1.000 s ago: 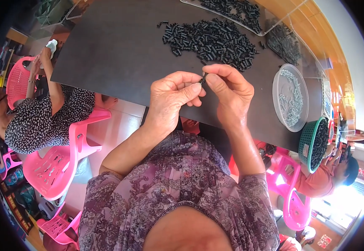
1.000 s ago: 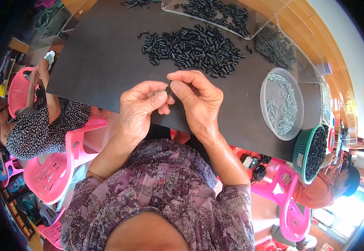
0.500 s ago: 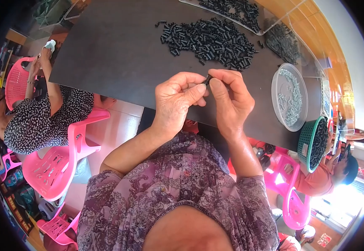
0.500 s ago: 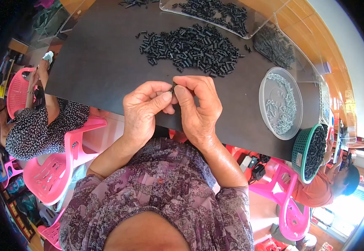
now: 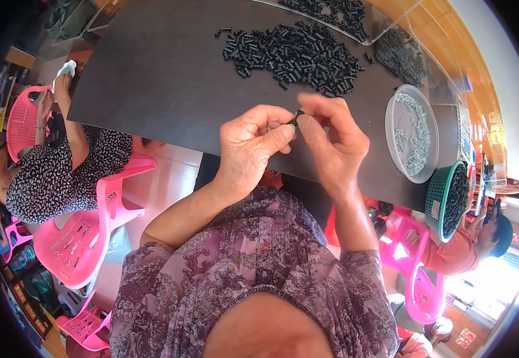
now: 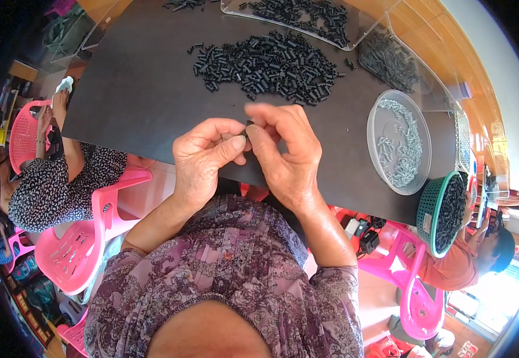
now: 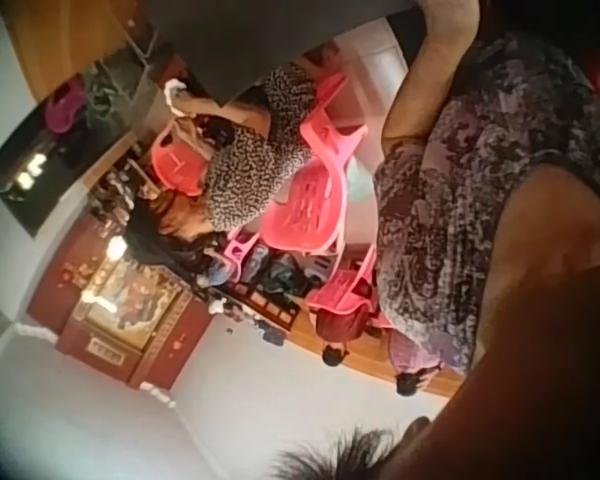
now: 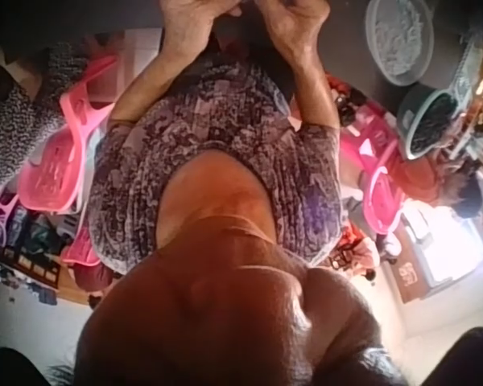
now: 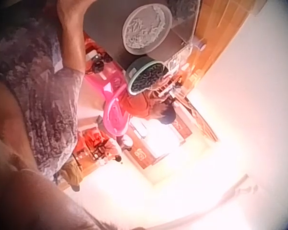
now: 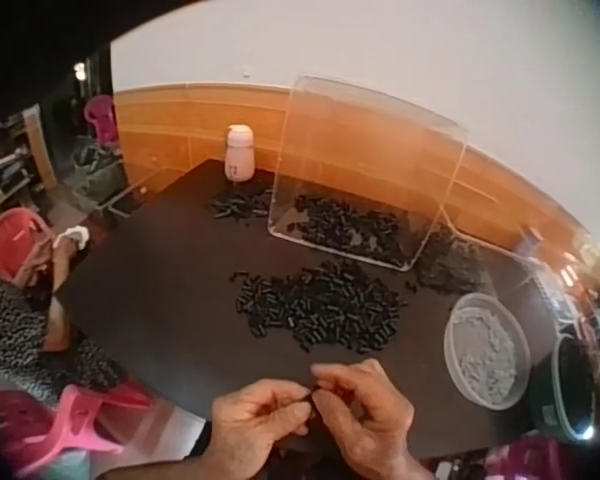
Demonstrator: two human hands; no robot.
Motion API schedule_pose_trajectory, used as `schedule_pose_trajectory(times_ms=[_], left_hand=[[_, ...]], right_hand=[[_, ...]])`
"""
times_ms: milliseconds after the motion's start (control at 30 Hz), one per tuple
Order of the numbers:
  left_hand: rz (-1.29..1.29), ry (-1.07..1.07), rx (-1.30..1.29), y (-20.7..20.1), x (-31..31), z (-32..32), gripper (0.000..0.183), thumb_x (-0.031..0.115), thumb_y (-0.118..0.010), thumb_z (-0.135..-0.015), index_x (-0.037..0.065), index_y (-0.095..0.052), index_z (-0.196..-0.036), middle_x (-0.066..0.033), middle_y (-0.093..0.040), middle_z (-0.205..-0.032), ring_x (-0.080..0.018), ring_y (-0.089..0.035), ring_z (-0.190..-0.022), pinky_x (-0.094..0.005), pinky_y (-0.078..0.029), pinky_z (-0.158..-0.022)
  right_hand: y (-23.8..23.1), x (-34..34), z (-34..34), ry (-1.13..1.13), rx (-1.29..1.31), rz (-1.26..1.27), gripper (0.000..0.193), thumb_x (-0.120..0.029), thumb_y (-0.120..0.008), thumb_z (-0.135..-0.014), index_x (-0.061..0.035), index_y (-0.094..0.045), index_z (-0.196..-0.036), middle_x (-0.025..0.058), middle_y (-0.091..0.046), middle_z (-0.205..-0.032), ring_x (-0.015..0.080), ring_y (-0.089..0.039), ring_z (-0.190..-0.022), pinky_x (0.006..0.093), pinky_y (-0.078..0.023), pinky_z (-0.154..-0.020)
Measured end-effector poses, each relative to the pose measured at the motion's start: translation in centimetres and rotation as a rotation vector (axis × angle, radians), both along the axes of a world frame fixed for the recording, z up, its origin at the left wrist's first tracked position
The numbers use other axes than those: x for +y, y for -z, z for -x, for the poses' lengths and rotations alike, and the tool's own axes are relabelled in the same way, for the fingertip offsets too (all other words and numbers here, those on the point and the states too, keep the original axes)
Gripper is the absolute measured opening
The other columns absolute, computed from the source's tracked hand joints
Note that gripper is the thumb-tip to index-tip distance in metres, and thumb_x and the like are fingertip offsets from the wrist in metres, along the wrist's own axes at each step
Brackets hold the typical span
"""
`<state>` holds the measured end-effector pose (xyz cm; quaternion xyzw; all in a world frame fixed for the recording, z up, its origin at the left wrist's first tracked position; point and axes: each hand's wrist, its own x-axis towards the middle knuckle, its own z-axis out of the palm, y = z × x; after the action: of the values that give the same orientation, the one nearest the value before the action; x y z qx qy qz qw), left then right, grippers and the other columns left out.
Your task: The person assembles small black plastic components by hand, inserting tiny silver metal pins into them.
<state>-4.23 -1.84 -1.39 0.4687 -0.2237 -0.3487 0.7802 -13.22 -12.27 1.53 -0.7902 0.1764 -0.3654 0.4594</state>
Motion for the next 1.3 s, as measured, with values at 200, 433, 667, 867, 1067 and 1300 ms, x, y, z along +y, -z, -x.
schedule_pose_trajectory(times_ms=[200,433,667,867,1067,1300], left_hand=[[0.001,0.096,0.049,0.1,0.3,-0.4,0.017,0.005,-0.066,-0.084,-0.004,-0.062,-0.098,-0.0048,-0.063,-0.077,-0.0078,-0.057,-0.064,-0.0185,-0.045,-0.058],[-0.013,0.005,-0.013,0.4,0.2,0.0,0.016,0.006,-0.065,-0.084,-0.003,-0.062,-0.097,-0.0043,-0.063,-0.078,-0.0068,-0.056,-0.064,-0.0183,-0.046,-0.058],[-0.006,-0.048,0.009,0.6,0.0,0.1,0.016,0.005,-0.064,-0.085,-0.004,-0.062,-0.098,-0.0054,-0.064,-0.082,-0.0075,-0.057,-0.064,-0.0195,-0.048,-0.059],[-0.034,0.035,0.155,0.8,0.0,-0.5,0.020,0.003,-0.064,-0.083,-0.005,-0.061,-0.101,-0.0084,-0.065,-0.079,-0.0100,-0.058,-0.063,-0.0210,-0.048,-0.061],[-0.055,0.047,0.165,0.8,-0.2,-0.4,0.021,0.004,-0.064,-0.084,-0.005,-0.062,-0.102,-0.0084,-0.065,-0.078,-0.0106,-0.058,-0.063,-0.0218,-0.048,-0.061],[-0.076,0.110,0.143,0.6,-0.4,-0.8,0.014,0.007,-0.062,-0.086,-0.004,-0.062,-0.095,-0.0075,-0.064,-0.077,-0.0089,-0.058,-0.062,-0.0204,-0.047,-0.058]], right_hand=[[-0.8,-1.4,0.4,-0.150,0.110,-0.081,0.015,0.002,-0.062,-0.078,-0.0016,-0.068,-0.092,0.0056,-0.062,-0.080,0.0151,-0.056,-0.076,0.0260,-0.044,-0.069],[0.5,0.4,0.1,0.055,0.017,0.079,0.015,0.004,-0.064,-0.076,-0.0006,-0.067,-0.090,0.0071,-0.063,-0.079,0.0175,-0.056,-0.073,0.0280,-0.045,-0.064],[1.4,1.1,-0.3,0.083,-0.007,0.303,0.020,0.004,-0.061,-0.082,0.0012,-0.066,-0.100,0.0085,-0.062,-0.086,0.0155,-0.055,-0.079,0.0248,-0.044,-0.067],[1.4,0.7,0.0,0.020,0.070,0.263,0.024,0.005,-0.058,-0.083,0.0012,-0.064,-0.106,0.0088,-0.062,-0.087,0.0170,-0.055,-0.082,0.0265,-0.045,-0.070],[1.6,1.0,0.2,0.048,0.122,0.330,0.024,0.005,-0.059,-0.082,0.0019,-0.064,-0.105,0.0094,-0.061,-0.085,0.0193,-0.055,-0.080,0.0278,-0.045,-0.070],[1.7,0.9,0.1,0.058,0.075,0.427,0.024,0.005,-0.060,-0.077,0.0020,-0.064,-0.100,0.0113,-0.059,-0.079,0.0259,-0.052,-0.070,0.0336,-0.044,-0.064]])
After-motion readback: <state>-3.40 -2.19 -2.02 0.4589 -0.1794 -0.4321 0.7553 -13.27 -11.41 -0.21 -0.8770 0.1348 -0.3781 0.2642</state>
